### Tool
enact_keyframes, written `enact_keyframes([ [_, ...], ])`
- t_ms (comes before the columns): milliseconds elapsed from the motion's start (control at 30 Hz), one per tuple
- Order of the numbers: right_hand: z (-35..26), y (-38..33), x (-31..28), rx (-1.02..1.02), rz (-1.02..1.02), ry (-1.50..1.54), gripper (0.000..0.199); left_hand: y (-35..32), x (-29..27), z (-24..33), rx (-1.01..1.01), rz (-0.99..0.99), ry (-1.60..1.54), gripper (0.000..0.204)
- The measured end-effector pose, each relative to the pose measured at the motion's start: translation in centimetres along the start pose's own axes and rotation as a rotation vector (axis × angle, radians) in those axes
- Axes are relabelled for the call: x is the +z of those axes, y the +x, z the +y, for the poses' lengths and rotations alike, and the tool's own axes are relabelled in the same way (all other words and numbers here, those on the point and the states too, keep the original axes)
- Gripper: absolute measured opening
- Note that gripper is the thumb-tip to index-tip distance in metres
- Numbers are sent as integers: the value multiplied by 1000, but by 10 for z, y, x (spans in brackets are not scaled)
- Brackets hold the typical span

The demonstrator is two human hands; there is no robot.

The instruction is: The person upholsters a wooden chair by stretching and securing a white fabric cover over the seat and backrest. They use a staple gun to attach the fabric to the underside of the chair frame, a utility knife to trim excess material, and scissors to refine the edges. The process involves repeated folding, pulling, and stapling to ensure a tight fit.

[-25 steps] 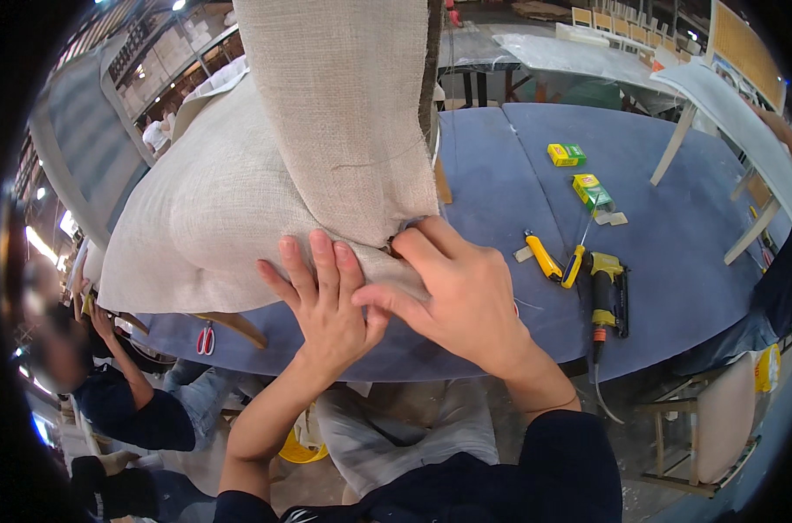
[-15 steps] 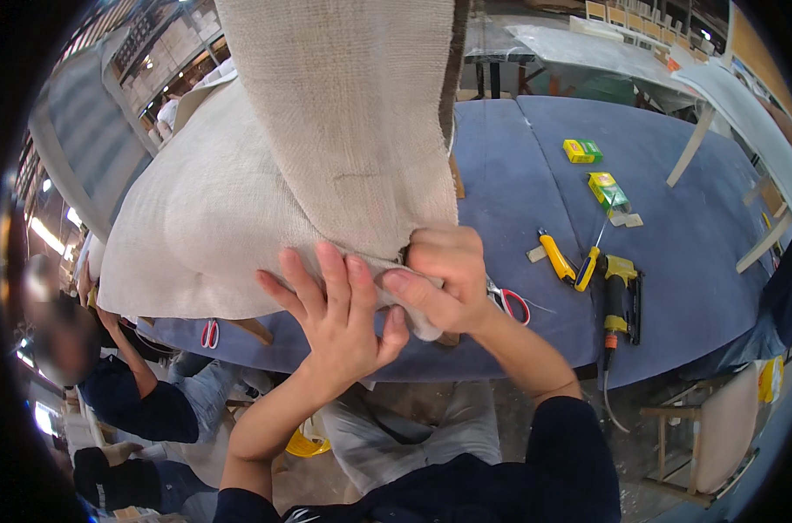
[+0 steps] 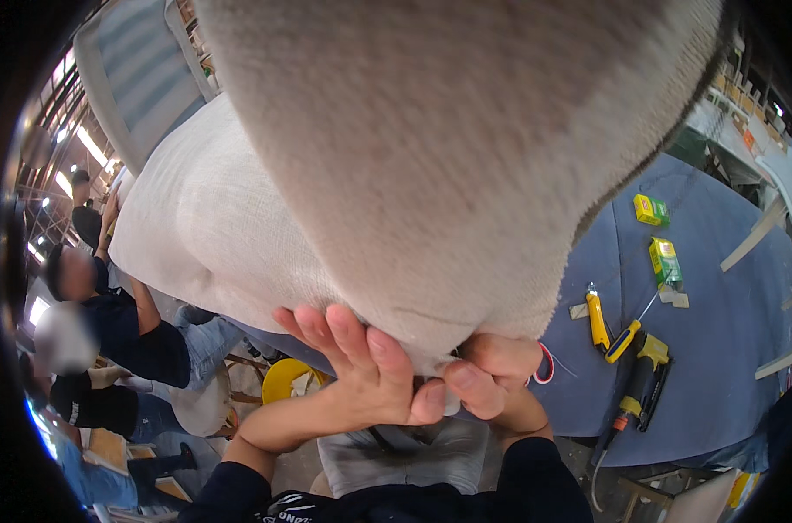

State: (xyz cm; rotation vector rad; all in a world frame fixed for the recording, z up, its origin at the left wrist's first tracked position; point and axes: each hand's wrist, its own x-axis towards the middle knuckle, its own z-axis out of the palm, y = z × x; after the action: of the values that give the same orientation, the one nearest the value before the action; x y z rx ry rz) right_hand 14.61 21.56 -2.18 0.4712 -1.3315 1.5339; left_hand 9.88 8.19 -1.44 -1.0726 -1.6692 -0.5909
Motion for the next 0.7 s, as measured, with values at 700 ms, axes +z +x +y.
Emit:
enact_keyframes([
  [700,52,-32,-49,-215,-76,-221,32,0,-4,9,-819,-283,-1378,81],
])
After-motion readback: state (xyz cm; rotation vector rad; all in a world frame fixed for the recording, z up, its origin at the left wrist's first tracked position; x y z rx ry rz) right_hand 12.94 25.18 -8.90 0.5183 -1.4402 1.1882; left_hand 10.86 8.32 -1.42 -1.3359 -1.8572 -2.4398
